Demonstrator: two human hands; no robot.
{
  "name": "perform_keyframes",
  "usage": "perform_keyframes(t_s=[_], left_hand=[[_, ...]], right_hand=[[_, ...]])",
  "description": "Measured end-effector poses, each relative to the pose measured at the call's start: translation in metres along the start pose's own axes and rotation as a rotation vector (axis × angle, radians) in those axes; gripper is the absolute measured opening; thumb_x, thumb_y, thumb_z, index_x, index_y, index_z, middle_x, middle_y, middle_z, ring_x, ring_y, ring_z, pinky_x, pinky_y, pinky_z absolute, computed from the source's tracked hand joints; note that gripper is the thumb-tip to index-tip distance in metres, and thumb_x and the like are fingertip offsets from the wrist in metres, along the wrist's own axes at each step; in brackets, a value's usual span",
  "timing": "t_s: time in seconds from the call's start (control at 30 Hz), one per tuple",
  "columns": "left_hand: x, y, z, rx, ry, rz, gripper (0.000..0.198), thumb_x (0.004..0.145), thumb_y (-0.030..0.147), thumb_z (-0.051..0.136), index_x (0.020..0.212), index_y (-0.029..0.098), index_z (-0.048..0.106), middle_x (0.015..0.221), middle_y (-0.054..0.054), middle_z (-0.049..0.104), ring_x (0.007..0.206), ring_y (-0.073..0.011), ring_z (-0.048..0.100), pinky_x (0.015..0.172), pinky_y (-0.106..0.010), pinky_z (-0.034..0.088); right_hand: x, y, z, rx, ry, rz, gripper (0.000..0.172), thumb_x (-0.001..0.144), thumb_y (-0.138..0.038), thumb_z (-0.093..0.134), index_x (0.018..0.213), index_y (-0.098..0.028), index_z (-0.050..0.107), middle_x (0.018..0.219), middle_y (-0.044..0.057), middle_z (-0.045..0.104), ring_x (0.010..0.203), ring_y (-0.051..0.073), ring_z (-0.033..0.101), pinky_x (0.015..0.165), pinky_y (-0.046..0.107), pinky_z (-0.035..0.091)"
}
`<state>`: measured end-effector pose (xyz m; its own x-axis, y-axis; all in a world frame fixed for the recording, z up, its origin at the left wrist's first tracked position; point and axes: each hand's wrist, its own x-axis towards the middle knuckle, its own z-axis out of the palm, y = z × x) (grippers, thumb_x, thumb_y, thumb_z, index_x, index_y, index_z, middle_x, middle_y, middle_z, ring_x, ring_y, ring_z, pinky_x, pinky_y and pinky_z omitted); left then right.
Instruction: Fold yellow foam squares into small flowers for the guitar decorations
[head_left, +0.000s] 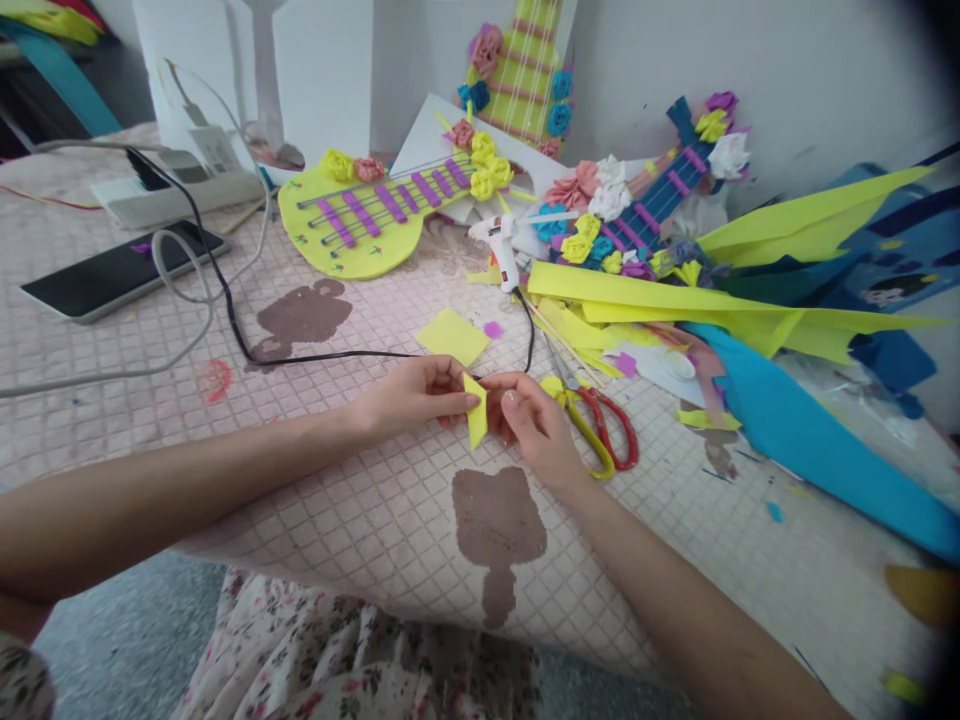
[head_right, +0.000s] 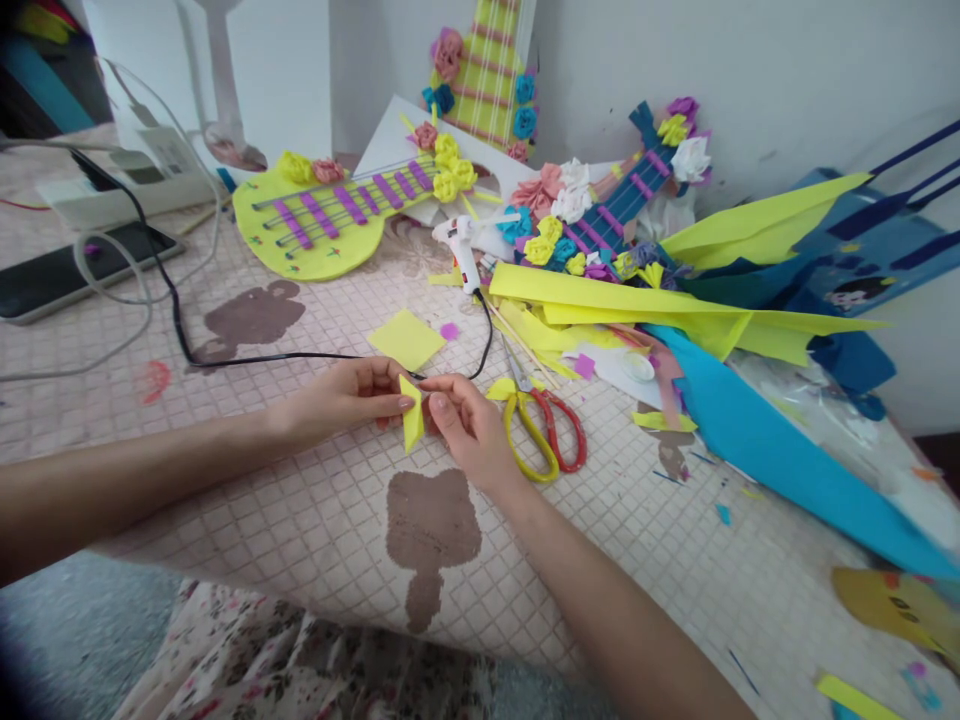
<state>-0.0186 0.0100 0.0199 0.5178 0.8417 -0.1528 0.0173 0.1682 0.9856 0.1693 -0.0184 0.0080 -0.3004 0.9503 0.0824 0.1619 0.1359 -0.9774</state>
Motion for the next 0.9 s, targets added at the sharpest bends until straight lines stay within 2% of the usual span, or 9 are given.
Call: perform_keyframes(t_s=[0.13,0.3,0.53,0.63,0.8,0.9], left_hand=[[0.0005,0.0021,0.0006,-0.055,0.052,0.011,0.016,0.077,0.022,0.066,0.079,0.012,0.053,0.070,0.000,0.062,0.061,-0.0074,0.056,0.060,-0.021,0.046],[0.0022,-0.0003,-0.0014,-0.080,0.103,-0.027,0.018,0.074,0.021,0.068,0.079,0.012,0.053,0.068,0.001,0.062,0.060,-0.0072,0.057,0.060,-0.020,0.047],[0.0013,-0.0003,-0.0055,0.091,0.053,0.001,0.022,0.074,0.025,0.071,0.086,0.011,0.059,0.067,0.000,0.063,0.058,-0.0076,0.057,0.055,-0.019,0.047],[0.0019,-0.0010,-0.0073,0.158,0.060,-0.005,0.020,0.079,0.030,0.066,0.077,0.011,0.060,0.060,0.000,0.062,0.054,-0.0083,0.058,0.052,-0.018,0.046],[0.0029,0.0002,-0.0078,0.064,0.111,-0.028,0.019,0.080,0.026,0.066,0.072,0.012,0.058,0.059,0.001,0.062,0.052,-0.0069,0.057,0.052,-0.017,0.048],[0.0027,0.0013,-0.0072,0.041,0.115,-0.032,0.018,0.080,0.025,0.067,0.072,0.011,0.058,0.060,0.000,0.063,0.052,-0.0067,0.058,0.052,-0.017,0.048]], right_hand=[[0.0010,0.0031,0.0020,0.055,-0.034,0.016,0.026,0.082,-0.040,0.063,0.099,-0.020,0.056,0.079,0.001,0.062,0.067,0.012,0.056,0.058,0.025,0.044],[0.0029,0.0067,0.0024,-0.055,0.049,0.033,0.014,0.084,-0.033,0.060,0.083,-0.019,0.056,0.063,-0.004,0.051,0.055,0.010,0.046,0.051,0.023,0.037],[0.0015,0.0071,0.0021,-0.162,0.047,-0.009,0.013,0.085,-0.032,0.057,0.080,-0.020,0.056,0.061,-0.004,0.048,0.053,0.009,0.041,0.049,0.022,0.034],[0.0011,0.0057,0.0021,-0.179,0.034,-0.024,0.016,0.087,-0.035,0.055,0.080,-0.020,0.056,0.061,-0.004,0.049,0.053,0.009,0.043,0.049,0.023,0.035],[0.0011,0.0033,0.0001,-0.108,0.038,0.011,0.035,0.094,-0.047,0.040,0.087,-0.019,0.059,0.061,-0.001,0.054,0.053,0.011,0.049,0.049,0.024,0.039],[0.0007,0.0029,-0.0002,-0.106,0.012,0.010,0.032,0.092,-0.047,0.045,0.085,-0.019,0.059,0.063,-0.001,0.054,0.054,0.010,0.049,0.050,0.023,0.039]])
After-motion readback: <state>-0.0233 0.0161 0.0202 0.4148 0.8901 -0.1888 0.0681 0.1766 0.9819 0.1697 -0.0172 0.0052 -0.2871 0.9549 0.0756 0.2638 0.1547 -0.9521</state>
